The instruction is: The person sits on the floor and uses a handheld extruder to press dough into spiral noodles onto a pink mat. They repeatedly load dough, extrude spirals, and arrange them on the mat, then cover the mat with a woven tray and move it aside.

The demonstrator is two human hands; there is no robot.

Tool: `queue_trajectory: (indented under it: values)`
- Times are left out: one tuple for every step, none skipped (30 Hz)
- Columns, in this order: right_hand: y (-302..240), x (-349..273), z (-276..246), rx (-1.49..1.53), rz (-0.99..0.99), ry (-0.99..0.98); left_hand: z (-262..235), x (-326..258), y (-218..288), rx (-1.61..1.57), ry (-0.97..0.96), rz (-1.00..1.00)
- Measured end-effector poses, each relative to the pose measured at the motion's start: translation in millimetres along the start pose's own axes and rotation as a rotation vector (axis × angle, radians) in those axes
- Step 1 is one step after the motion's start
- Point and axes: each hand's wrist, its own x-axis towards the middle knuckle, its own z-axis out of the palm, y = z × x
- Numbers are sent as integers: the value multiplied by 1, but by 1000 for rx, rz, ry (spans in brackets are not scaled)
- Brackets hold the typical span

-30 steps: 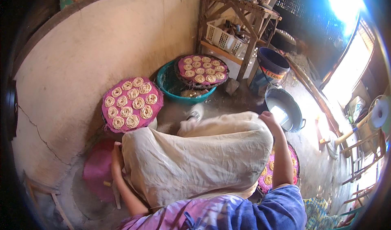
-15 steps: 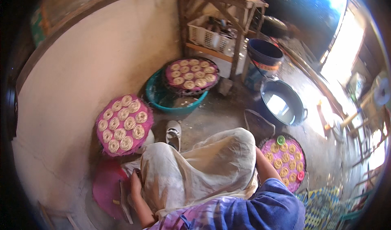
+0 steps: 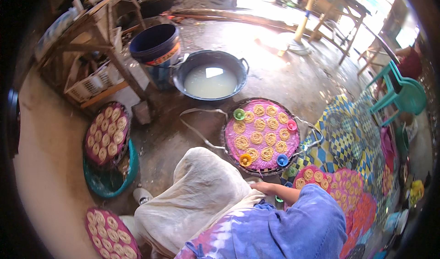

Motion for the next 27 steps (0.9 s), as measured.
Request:
queue_trajectory:
  values:
    - [4, -14, -3, -34, 55, -34, 3, 6, 8, 25, -39, 28]
    - [6, -26, -14, -51, 111, -16, 3, 11, 14, 45, -79, 51]
    - [6, -34, -31, -26, 180, 91, 4, 15, 21, 66, -115, 72]
    - [4, -37, -53, 40, 236, 255, 4, 19, 27, 84, -152, 89]
    - [-1, -35, -79, 179, 254, 472, 3, 21, 33, 101, -192, 109]
    - [-6, -32, -105, 324, 205, 710, 2, 24, 39, 121, -228, 128]
    - [-15, -26, -125, 343, 110, 901, 1, 26, 44, 136, -264, 142]
    - [-26, -21, -135, 249, 90, 980, -1, 27, 48, 151, -296, 155]
    - [-41, -14, -139, 145, 66, 1085, -2, 28, 52, 163, -331, 167]
    - [-54, -9, -138, 157, 121, 991, -3, 29, 55, 178, -359, 177]
    - [-66, -5, -134, 115, 158, 904, -5, 28, 57, 186, -383, 184]
    - [-75, -3, -129, 71, 185, 832, -6, 27, 59, 195, -408, 188]
    - [-80, -4, -125, 20, 150, 809, -8, 24, 60, 219, -432, 195]
    - [-81, -3, -128, 105, 153, 844, -10, 22, 61, 233, -456, 194]
    - [-79, -3, -133, 186, 181, 823, -11, 18, 60, 247, -477, 189]
    - [-73, 0, -145, 263, 203, 825, -14, 15, 60, 261, -497, 183]
    - [-65, 6, -167, 334, 190, 933, -16, 10, 59, 275, -524, 179]
    - [-57, 13, -192, 376, 139, 1055, -20, 6, 60, 289, -544, 176]
    - [-49, 24, -218, 420, 92, 1187, -23, 2, 60, 299, -563, 171]
    - [-42, 35, -242, 371, -2, 1292, -27, -2, 60, 312, -583, 168]
    - [-42, 51, -263, 284, -39, 1418, -29, -6, 61, 320, -597, 166]
    - [-44, 64, -273, 208, -17, 1406, -32, -9, 62, 325, -615, 166]
    - [-47, 77, -283, 148, 43, 1369, -32, -11, 64, 332, -631, 169]
    - [-48, 89, -287, 89, 75, 1355, -32, -12, 66, 332, -644, 175]
    - [-48, 96, -290, 58, 107, 1242, -30, -13, 70, 336, -657, 183]
    - [-45, 101, -292, 30, 161, 1130, -26, -12, 73, 348, -671, 188]
    - [-38, 101, -291, 90, 97, 1205, -22, -11, 78, 352, -678, 202]
